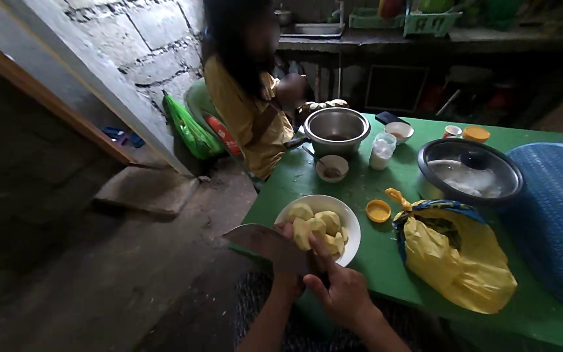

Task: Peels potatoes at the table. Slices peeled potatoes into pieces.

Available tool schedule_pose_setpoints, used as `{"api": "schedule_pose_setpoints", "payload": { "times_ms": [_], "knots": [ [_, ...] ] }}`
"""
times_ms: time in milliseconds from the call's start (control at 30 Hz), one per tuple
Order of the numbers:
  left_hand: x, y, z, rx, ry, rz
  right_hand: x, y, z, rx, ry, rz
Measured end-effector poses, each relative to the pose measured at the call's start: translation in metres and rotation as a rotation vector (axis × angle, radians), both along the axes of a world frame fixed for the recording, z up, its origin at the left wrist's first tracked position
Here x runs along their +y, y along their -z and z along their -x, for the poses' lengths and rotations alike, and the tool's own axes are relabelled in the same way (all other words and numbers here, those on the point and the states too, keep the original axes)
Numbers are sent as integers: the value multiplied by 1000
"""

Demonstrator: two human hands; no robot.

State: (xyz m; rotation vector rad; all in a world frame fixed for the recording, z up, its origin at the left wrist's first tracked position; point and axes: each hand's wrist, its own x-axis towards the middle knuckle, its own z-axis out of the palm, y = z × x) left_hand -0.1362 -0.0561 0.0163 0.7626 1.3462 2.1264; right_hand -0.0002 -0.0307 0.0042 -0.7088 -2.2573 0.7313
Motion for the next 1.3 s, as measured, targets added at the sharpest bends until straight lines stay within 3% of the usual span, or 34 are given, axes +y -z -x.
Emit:
{"api": "schedule_pose_setpoints", "payload": {
  "times_ms": [200, 267, 400, 500, 633, 833, 900, 967, 1000, 1100, 1133, 1200, 1300],
  "knots": [
    [-8, 7, -2, 202, -78, 79, -2, -4, 7, -19, -17, 95],
    [-8, 10, 0, 173, -76, 64, -2, -3, 7, -21, -13, 81],
    [-9, 9, -3, -86, 18, -30, 2, 3, 10, 23, 12, -49],
    [-13, 9, -8, 54, -12, 83, 2, 3, 12, 33, 30, -45],
    [-11, 9, -5, -8, 86, 67, 12, -3, 8, 10, 9, -49],
    [-12, 17, -14, 333, -85, 222, 9, -13, 12, -36, -26, 264],
    [-15, 14, -10, 196, 14, 216, 10, -12, 11, -60, -6, 218],
    [-16, 6, -6, -71, 131, 220, 12, -9, 10, -82, 16, 139],
    [-17, 5, -6, -65, 127, 231, 12, -9, 11, -89, 15, 140],
    [-20, 8, -16, 382, -7, 303, 15, -23, 16, -111, 11, 361],
    [-17, 9, -22, 413, -35, 286, 21, -29, 17, -120, 9, 483],
    [-16, 11, -27, 274, 29, 217, 31, -32, 17, -103, 9, 604],
    [-13, 1, -19, -153, 113, 221, 35, -30, 14, -41, -1, 592]
  ]
}}
